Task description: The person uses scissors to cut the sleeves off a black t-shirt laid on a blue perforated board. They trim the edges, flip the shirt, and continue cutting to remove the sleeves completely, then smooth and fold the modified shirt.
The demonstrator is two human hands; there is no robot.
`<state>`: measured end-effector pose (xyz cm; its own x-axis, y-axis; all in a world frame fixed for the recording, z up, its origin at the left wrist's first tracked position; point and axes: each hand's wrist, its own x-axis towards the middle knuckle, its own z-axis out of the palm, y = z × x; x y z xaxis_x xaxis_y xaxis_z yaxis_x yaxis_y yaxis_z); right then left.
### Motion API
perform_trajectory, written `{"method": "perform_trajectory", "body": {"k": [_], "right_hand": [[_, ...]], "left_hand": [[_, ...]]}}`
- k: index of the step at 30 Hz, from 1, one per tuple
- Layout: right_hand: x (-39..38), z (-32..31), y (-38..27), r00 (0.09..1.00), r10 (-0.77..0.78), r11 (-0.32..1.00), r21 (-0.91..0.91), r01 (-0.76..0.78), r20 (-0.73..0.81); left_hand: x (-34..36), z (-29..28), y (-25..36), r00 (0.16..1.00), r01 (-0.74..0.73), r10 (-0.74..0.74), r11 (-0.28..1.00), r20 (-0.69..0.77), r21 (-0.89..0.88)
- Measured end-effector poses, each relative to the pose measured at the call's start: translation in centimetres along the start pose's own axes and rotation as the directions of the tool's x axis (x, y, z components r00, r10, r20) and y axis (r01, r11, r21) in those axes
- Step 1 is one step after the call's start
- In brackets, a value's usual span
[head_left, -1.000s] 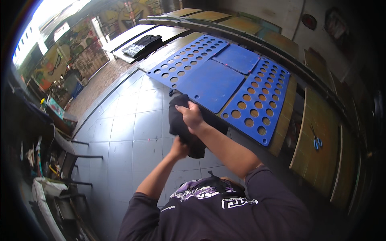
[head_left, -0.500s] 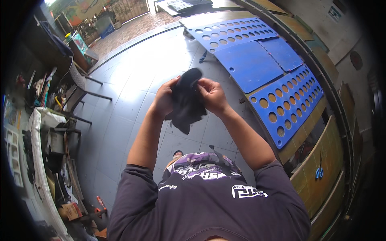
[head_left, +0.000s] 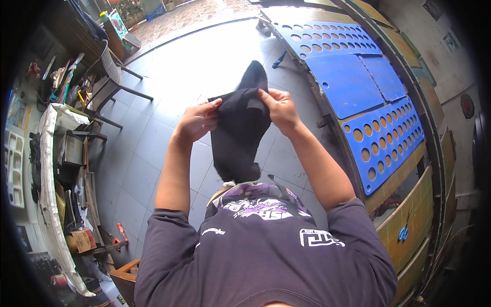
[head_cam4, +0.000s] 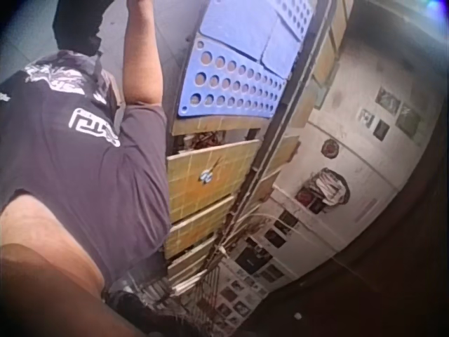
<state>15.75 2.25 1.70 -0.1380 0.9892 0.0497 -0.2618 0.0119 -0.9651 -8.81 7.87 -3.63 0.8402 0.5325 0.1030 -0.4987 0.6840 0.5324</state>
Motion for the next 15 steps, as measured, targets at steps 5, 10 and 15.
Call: {"method": "perform_trajectory", "body": {"k": [5,10,15], "right_hand": [[1.5,-1.0,0.7,0.974,-0.065,0.996,-0.078,0.049,-0.216],[0.8,-2.8,-0.9,0.955,-0.058,0.996,-0.079,0.036,-0.290],[-0.7,-0.4,-1.0,0.948,-0.082,0.992,0.070,0.109,-0.308]], "left_hand": [[-2.0,5.3,-0.4,0.780,-0.197,0.435,0.853,-0.449,0.484],[-4.2,-0.2,-0.5,0.602,0.071,0.439,0.802,-0.667,0.593],[-2.2,-2.4,-4.2,0.471,0.606,0.567,0.349,-0.675,0.715]]}}
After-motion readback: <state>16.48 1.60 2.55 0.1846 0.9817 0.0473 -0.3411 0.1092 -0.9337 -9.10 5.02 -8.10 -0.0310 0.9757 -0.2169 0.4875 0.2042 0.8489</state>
